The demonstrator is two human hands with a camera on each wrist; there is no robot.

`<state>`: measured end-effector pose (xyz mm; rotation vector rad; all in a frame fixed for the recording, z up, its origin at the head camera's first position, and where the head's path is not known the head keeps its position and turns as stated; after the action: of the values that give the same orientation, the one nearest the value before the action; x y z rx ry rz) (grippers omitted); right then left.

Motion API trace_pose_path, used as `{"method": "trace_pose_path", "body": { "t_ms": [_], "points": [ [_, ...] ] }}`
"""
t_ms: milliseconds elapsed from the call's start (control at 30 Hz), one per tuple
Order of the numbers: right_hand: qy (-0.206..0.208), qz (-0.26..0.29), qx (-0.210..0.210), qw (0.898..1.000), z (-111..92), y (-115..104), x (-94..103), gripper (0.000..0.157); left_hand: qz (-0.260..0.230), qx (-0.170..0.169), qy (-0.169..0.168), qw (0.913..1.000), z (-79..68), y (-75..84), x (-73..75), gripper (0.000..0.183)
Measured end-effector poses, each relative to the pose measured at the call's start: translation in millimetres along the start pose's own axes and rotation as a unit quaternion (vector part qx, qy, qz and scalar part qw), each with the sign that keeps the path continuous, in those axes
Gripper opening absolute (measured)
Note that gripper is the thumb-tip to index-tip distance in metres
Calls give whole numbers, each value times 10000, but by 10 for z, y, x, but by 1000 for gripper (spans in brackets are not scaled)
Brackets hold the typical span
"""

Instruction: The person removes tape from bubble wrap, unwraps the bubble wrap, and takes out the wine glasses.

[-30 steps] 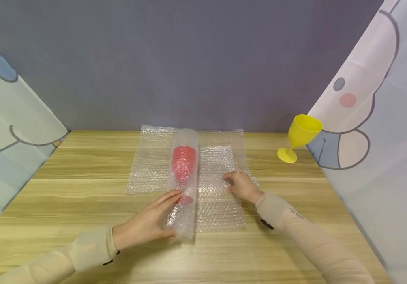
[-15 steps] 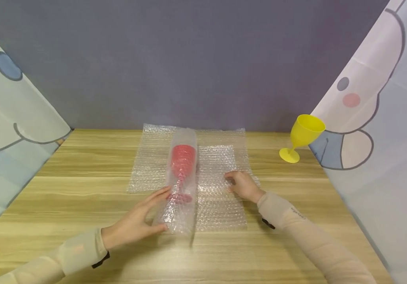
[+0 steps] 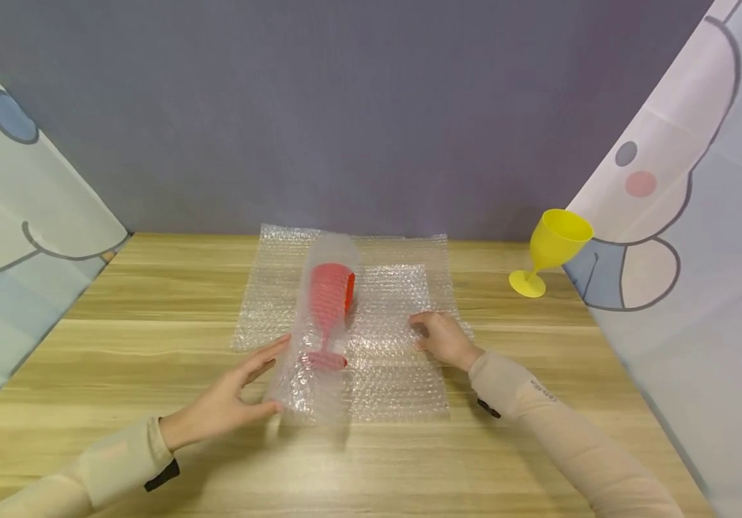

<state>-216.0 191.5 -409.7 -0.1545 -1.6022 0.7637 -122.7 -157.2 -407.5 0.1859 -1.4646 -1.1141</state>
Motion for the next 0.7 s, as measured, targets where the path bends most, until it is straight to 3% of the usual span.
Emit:
{"method": "trace_pose_path", "body": {
  "t_ms": [267, 700],
  "points": [
    [-20, -82, 16, 10000, 9, 2, 22, 49, -65, -195, 41, 9998, -74, -97, 85, 88],
    [-135, -152, -27, 9998, 3, -47, 17, 49, 97, 78, 222, 9997, -234, -162, 210, 92]
  ]
}}
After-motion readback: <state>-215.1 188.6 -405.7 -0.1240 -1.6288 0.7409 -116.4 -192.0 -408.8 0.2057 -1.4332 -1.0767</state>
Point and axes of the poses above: each hand's wrist, its own z-axis towards the middle knuckle, its own x-axis out of the back of the hand, y = z × x, the point moved 1 cm from there along z, towards the middle knuckle, and after that the axes turned 8 degrees about z, right-handed, at the moved point
